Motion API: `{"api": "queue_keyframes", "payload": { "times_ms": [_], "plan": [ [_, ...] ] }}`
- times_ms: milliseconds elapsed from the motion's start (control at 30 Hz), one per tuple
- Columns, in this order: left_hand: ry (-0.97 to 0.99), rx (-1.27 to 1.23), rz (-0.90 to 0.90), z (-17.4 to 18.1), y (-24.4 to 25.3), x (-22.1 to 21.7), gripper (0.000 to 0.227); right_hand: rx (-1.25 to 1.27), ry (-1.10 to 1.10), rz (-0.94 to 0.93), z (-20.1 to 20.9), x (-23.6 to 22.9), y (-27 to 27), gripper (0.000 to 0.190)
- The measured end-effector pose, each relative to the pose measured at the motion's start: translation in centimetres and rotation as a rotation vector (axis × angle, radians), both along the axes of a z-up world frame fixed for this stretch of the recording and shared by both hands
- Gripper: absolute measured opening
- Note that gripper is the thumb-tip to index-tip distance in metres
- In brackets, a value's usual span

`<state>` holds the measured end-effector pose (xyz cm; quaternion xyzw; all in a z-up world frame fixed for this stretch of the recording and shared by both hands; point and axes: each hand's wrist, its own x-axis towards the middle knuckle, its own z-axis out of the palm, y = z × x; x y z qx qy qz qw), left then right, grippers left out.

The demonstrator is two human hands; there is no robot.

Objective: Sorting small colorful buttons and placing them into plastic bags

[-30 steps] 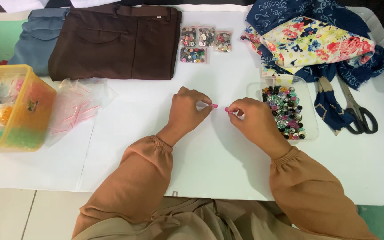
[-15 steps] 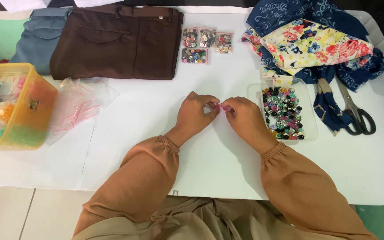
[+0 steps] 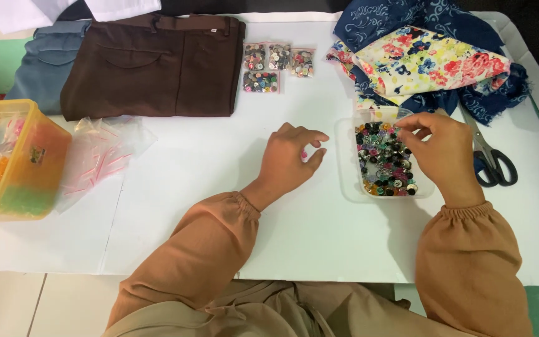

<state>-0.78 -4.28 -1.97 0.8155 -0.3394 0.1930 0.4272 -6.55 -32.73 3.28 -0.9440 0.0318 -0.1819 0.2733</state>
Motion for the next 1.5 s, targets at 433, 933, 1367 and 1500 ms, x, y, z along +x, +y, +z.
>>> {"api": "queue_keyframes", "payload": {
  "times_ms": [433,933,1367,1500],
  "plan": [
    [-0.166,0.402,0.030,-0.7,-12.2,0.5,0.025,-0.307,0.248,0.174,-2.3,-0.1,-3.3,0.011],
    [-0.202,0.436,0.052,0.1,-12.1,0.0,0.009,-0.405,0.267,0.145,-1.0,-1.0,-0.6,0.008],
    [-0.218,0.349,0.048,-0.8,-12.3,0.0,0.006,-0.443,0.261,0.140,-1.9,-0.6,-0.4,0.008],
    [-0.259,0.319,0.065,-1.0,-12.1,-0.1,0.006,-0.439,0.250,0.150,-2.8,-0.6,-1.0,0.008]
  ]
}}
